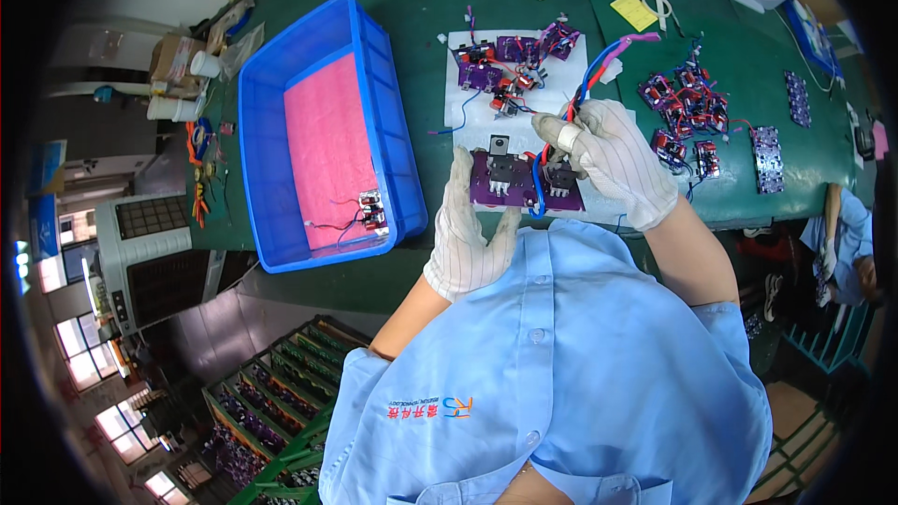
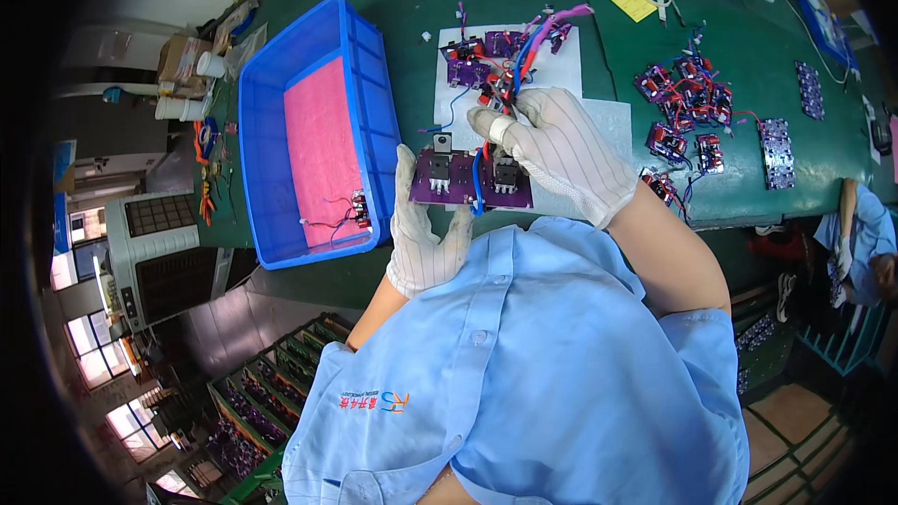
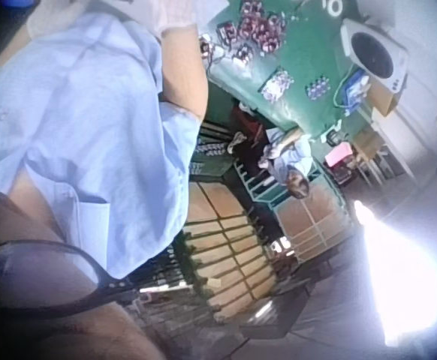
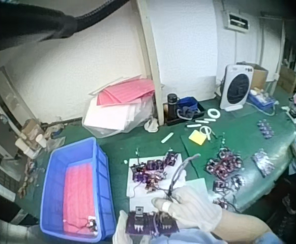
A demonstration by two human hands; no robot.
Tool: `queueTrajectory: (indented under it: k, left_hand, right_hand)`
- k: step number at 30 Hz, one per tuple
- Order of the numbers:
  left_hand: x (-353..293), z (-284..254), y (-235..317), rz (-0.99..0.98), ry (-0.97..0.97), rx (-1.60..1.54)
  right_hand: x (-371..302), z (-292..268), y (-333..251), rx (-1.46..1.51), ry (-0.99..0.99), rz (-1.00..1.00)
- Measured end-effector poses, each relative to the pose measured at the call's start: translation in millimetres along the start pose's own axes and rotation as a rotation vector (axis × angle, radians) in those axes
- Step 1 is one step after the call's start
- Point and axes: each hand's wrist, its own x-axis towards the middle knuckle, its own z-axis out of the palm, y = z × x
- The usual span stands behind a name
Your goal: Manually assemble and sort small electronic circuit board components and place them into storage racks.
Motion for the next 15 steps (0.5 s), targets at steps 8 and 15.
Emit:
queueTrajectory:
  k: [8, 15]
  left_hand:
    - [1.0, 3.9, -5.2, 0.071, 0.095, -0.032]
    - [2.9, 3.6, -31.1, 0.454, 0.478, 0.600]
  right_hand:
    - [8.3, -2.5, 6.3, -0.618, 0.213, -0.920]
    - [17.0, 5.2, -6.8, -0.531, 0.140, -0.806]
